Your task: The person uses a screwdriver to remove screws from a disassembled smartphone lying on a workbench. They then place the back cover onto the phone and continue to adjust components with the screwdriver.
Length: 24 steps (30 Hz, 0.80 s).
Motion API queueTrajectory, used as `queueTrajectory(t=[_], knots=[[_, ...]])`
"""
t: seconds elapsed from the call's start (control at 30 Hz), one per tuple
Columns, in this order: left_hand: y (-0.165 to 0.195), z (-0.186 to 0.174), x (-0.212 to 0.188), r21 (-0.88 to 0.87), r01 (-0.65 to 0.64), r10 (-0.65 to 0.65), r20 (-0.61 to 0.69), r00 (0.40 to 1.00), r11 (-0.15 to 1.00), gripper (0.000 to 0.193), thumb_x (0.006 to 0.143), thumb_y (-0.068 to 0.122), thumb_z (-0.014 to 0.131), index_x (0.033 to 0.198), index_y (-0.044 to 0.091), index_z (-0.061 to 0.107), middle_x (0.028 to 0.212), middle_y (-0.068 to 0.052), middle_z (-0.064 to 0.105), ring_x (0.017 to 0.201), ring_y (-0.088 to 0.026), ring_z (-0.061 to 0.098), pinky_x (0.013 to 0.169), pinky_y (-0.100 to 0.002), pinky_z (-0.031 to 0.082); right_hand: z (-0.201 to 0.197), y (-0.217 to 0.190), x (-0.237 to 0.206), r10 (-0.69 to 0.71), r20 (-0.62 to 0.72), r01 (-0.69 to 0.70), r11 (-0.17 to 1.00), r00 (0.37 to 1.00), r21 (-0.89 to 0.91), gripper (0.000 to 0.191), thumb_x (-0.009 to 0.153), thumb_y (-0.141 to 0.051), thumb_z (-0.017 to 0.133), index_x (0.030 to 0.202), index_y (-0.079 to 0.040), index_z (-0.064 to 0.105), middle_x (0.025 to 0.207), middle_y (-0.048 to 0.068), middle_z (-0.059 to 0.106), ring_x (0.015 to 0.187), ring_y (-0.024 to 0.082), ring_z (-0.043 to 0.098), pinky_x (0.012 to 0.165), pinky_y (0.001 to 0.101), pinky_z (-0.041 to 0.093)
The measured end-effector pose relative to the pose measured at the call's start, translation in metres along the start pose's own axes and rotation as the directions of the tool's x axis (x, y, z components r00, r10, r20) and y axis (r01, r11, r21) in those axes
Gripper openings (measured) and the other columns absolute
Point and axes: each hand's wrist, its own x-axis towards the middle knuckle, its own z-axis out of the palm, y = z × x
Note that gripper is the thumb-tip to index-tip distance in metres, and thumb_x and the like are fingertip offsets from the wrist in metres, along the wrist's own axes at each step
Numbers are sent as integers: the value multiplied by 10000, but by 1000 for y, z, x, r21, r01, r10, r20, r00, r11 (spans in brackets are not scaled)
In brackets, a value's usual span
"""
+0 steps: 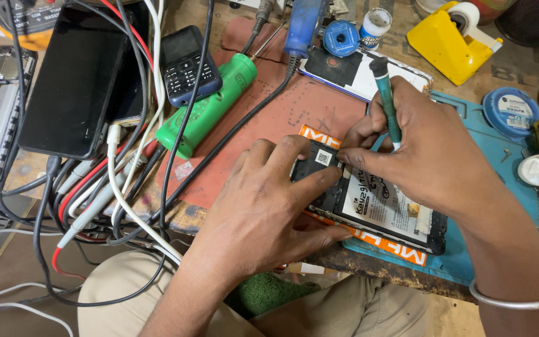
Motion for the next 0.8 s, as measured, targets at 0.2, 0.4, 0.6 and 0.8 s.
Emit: queueTrajectory(t=[0.2,0.4,0.6,0.8], knots=[[0,0,0,40,-14,14,-4,1000,999,589,794,534,793,1243,159,717,1208,-169,553,1087,-394,550,900,-505,465,-12,21,0,-103,-236,190,904,966,384,240,999,-78,578,1121,-63,372,987,141,723,840,131,599,752,244,509],[0,3,0,144,-81,82,0,997,986,611,857,567,724,1290,140,676,1311,-125,571,1088,-350,562,880,-479,444,-16,64,8,-324,-370,418,884,871,209,172,1246,34,500,1342,-9,364,1157,188,576,1013,190,660,813,303,605],[-1,4,1,159,-46,39,49,998,986,670,850,595,703,1341,142,658,1232,-134,574,1055,-368,544,863,-491,438,-17,99,15,-339,-420,466,850,842,247,746,1180,117,490,1570,-127,-97,1284,187,601,1130,197,680,1019,330,680],[-1,5,1,149,-53,49,29,998,987,662,857,586,696,1340,133,665,1245,-126,582,1064,-364,541,891,-484,443,-12,118,28,-394,-395,425,905,830,-10,757,1147,166,526,1600,-212,51,1176,215,655,1111,242,769,914,350,670]])
